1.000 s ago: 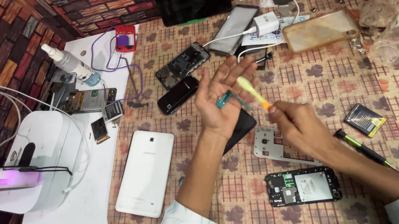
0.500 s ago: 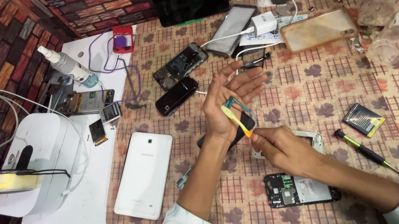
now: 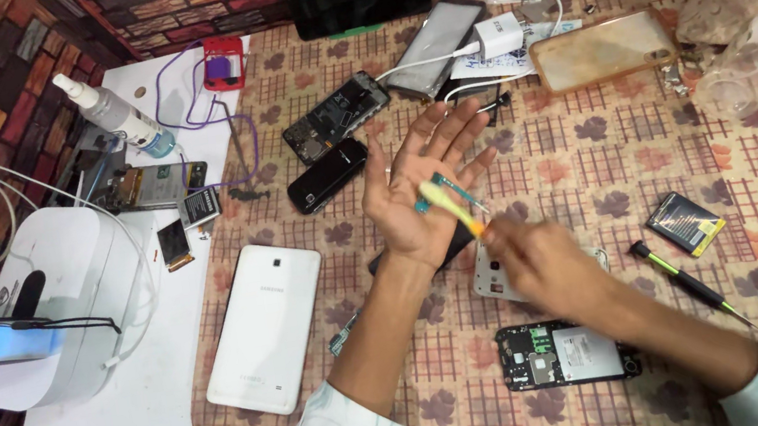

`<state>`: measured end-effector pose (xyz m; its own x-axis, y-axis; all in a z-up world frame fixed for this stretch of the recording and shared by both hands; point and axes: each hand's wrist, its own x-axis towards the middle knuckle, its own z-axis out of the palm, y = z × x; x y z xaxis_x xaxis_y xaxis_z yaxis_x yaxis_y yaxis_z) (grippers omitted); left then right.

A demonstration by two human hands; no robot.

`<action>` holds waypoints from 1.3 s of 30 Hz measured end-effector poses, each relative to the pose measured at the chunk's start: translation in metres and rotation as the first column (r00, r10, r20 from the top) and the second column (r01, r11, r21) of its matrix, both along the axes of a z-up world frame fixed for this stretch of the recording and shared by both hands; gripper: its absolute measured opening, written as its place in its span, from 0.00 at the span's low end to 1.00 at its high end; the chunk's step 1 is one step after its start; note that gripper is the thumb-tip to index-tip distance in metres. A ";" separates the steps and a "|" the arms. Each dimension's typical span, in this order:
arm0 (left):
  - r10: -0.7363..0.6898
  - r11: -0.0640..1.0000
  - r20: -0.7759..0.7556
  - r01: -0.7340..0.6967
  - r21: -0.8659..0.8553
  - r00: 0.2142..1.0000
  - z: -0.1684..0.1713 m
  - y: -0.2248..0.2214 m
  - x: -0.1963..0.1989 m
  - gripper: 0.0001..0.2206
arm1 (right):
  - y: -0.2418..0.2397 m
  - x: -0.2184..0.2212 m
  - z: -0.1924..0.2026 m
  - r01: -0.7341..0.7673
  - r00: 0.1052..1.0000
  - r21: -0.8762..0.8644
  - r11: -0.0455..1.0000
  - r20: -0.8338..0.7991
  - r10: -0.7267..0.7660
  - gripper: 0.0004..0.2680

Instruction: The person uses a toothbrush to clean a small circuit board and the interior of a disassembled smartphone. They brush various components on the table, including the phone's internal frame and a separate green circuit board.

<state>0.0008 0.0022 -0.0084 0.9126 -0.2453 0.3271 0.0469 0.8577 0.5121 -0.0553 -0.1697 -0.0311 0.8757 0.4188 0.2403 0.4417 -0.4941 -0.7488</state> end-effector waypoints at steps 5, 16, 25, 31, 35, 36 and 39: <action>0.049 0.999 0.011 -0.049 0.004 0.999 -0.009 0.002 0.002 0.34 | 0.007 -0.003 0.002 0.109 0.980 -0.047 0.993 -0.160 -0.115 0.10; 0.078 0.994 0.063 -0.082 0.071 0.995 -0.013 0.000 0.003 0.30 | 0.005 -0.005 0.013 0.100 0.988 -0.072 0.992 -0.111 -0.107 0.11; 0.097 0.992 0.017 -0.098 0.078 0.995 -0.017 -0.001 0.006 0.30 | 0.007 -0.002 -0.002 0.054 0.986 -0.076 0.996 -0.156 -0.065 0.10; 0.081 0.992 0.063 -0.087 0.097 0.995 -0.019 -0.001 0.002 0.32 | 0.009 -0.007 0.000 0.103 0.994 0.007 0.995 -0.024 -0.103 0.11; 0.041 0.997 0.070 -0.046 0.068 0.997 -0.016 -0.003 0.002 0.31 | 0.006 -0.003 0.006 0.007 0.998 -0.001 1.000 0.061 -0.007 0.09; 0.042 0.997 0.046 -0.044 0.056 0.998 -0.017 -0.002 0.001 0.32 | 0.007 -0.004 0.006 0.073 0.996 -0.024 0.997 -0.056 -0.074 0.10; 0.039 0.999 0.006 -0.039 0.027 0.999 -0.019 -0.002 0.001 0.33 | 0.005 -0.004 0.006 0.146 0.968 -0.134 0.980 -0.183 -0.169 0.11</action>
<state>0.0021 0.0001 -0.0276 0.9198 -0.2186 0.3259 0.0108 0.8443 0.5357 -0.0591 -0.1652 -0.0249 0.9577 0.2873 0.0174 0.2043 -0.6361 -0.7440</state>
